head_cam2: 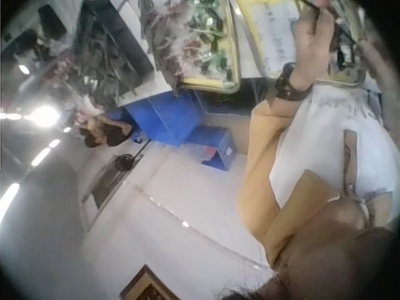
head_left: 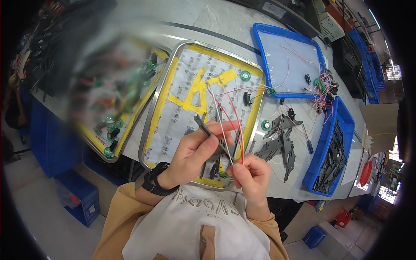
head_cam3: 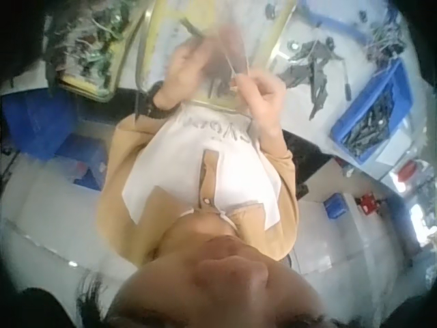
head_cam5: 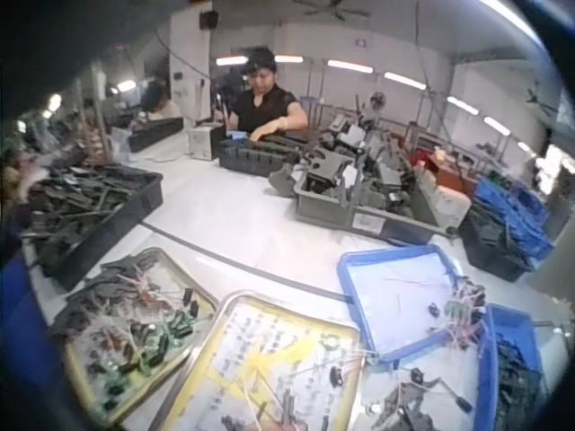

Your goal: The person assembles a toy component by connecting electronic wires and plastic toy parts to a circuit board. The person uses tweezers to manipulate the small parts.

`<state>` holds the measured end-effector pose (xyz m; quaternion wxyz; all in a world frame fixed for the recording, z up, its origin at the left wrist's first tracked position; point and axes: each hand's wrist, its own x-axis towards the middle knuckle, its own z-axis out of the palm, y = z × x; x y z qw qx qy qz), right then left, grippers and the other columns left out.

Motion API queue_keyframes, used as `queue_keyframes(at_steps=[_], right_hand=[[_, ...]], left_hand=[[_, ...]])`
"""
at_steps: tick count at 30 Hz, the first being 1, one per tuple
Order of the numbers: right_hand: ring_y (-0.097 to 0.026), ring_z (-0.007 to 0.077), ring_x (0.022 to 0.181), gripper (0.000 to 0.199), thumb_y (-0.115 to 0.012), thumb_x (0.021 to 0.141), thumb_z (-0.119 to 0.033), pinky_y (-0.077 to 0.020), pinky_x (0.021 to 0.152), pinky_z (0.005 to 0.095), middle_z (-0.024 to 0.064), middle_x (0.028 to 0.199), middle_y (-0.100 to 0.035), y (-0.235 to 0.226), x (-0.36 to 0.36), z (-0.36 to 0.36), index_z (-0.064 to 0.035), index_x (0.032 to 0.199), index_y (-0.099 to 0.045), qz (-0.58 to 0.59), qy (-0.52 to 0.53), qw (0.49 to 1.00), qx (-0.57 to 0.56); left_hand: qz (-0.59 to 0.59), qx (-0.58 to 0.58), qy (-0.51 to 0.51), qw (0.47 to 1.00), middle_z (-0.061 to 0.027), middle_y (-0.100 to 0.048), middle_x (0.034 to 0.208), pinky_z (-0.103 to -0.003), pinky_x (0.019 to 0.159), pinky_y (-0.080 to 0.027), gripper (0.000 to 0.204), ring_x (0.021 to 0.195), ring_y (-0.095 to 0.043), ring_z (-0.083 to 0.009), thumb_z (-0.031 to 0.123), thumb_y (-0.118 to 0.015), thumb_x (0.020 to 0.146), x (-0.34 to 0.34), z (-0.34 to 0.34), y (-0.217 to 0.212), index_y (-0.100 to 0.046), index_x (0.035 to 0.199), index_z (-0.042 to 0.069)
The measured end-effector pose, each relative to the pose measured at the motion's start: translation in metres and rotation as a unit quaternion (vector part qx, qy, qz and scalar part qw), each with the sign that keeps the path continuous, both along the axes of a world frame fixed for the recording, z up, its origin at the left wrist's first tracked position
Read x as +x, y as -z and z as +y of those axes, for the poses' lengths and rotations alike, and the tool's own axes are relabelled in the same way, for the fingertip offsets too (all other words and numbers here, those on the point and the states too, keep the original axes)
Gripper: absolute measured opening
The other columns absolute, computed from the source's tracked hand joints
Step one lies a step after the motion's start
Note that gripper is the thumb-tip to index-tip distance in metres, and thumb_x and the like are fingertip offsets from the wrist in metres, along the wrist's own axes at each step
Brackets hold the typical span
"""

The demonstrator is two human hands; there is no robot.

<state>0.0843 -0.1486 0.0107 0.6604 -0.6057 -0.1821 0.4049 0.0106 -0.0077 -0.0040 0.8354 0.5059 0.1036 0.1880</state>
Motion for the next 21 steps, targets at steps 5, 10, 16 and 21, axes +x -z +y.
queue_keyframes(at_steps=[5, 10, 16, 21], right_hand=[[-0.044, 0.0026, 0.045, 0.009, -0.055, 0.079, -0.002, -0.0309, 0.041, 0.0164, 0.0003, 0.054, -0.054, 0.005, -0.003, -0.005, 0.0015, 0.071, -0.058, -0.058, 0.035, 0.998, -0.012], [-0.046, 0.0043, 0.047, 0.007, -0.057, 0.077, 0.0, -0.0329, 0.042, 0.018, 0.0015, 0.057, -0.057, 0.011, -0.002, -0.01, 0.0022, 0.071, -0.058, -0.105, 0.056, 0.993, -0.025], [-0.043, 0.0108, 0.041, 0.005, -0.062, 0.07, 0.003, -0.0316, 0.041, 0.0215, 0.0036, 0.053, -0.053, 0.02, -0.002, -0.003, 0.0, 0.071, -0.059, -0.395, 0.089, 0.915, -0.004], [-0.039, 0.0145, 0.038, 0.009, -0.063, 0.066, 0.005, -0.0278, 0.039, 0.0257, 0.0035, 0.05, -0.049, 0.026, -0.002, -0.001, -0.0012, 0.071, -0.059, -0.506, 0.128, 0.853, -0.033]], left_hand=[[0.047, 0.065, -0.007, 0.997, -0.0047, -0.054, 0.074, -0.021, 0.066, -0.041, 0.041, 0.068, -0.051, -0.0096, 0.015, -0.039, 0.092, -0.001, 0.008, -0.002, -0.031, 0.129, -0.001], [-0.004, 0.036, -0.054, 0.998, -0.0071, -0.056, 0.071, -0.022, 0.065, -0.042, 0.043, 0.062, -0.052, -0.0093, 0.017, -0.037, 0.092, 0.005, 0.012, -0.006, -0.025, 0.128, -0.003], [0.046, 0.055, -0.057, 0.996, -0.0072, -0.053, 0.081, -0.027, 0.076, -0.044, 0.037, 0.079, -0.056, -0.0148, 0.016, -0.033, 0.092, 0.014, 0.014, -0.018, -0.032, 0.124, -0.004], [0.06, -0.066, -0.086, 0.992, -0.0043, -0.053, 0.082, -0.022, 0.073, -0.04, 0.03, 0.073, -0.049, -0.0081, 0.013, -0.033, 0.093, 0.016, 0.008, -0.026, -0.038, 0.116, -0.005]])
